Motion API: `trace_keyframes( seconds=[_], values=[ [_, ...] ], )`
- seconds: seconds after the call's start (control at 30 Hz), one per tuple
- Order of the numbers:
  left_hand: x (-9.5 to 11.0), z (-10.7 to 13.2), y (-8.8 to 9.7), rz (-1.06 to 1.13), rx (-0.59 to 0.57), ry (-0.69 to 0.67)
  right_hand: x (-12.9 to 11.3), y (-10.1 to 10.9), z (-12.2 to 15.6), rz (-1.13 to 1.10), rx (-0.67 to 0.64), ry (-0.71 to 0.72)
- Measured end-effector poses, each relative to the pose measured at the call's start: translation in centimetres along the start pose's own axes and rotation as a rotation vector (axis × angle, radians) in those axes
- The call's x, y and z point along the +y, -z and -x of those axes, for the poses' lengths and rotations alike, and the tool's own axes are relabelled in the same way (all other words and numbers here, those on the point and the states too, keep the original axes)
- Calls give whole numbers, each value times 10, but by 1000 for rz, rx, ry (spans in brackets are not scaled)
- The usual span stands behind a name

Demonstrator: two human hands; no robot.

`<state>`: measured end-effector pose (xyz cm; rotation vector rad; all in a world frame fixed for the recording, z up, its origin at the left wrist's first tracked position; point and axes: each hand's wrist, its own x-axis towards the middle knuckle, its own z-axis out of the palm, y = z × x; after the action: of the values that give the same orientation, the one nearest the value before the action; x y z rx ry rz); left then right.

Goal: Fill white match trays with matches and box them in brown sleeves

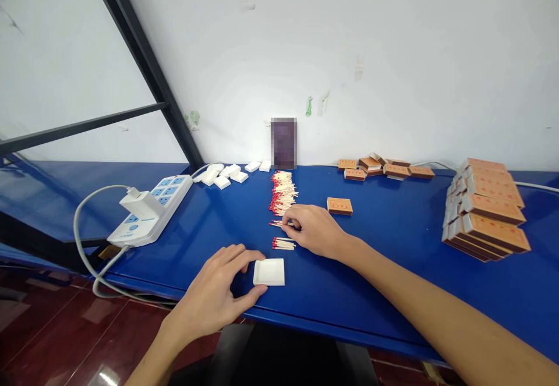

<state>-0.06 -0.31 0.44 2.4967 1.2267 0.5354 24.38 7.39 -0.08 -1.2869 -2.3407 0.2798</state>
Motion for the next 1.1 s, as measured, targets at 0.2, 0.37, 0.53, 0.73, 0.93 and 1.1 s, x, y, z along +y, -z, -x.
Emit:
trace_keyframes(
  seconds=[0.2,0.37,0.53,0.73,0.93,1.1],
  values=[
    [1,0,0,-9,0,4,0,0,-1,-35,1,-40],
    [0,0,1,-12,-11,16,0,-1,-1,-41,-12,-62],
    [0,1,1,-5,-18,18,0,-1,0,-78,-44,-63],
    [1,0,1,0,-12,16,-8,1,-4,-99,-27,-103],
    [0,0,0,-6,-3,10,-18,1,-10,-69,-83,-122],
    [0,-1,-1,-13,-3,9,-19,3,-10,-53,-113,-138]
  ],
)
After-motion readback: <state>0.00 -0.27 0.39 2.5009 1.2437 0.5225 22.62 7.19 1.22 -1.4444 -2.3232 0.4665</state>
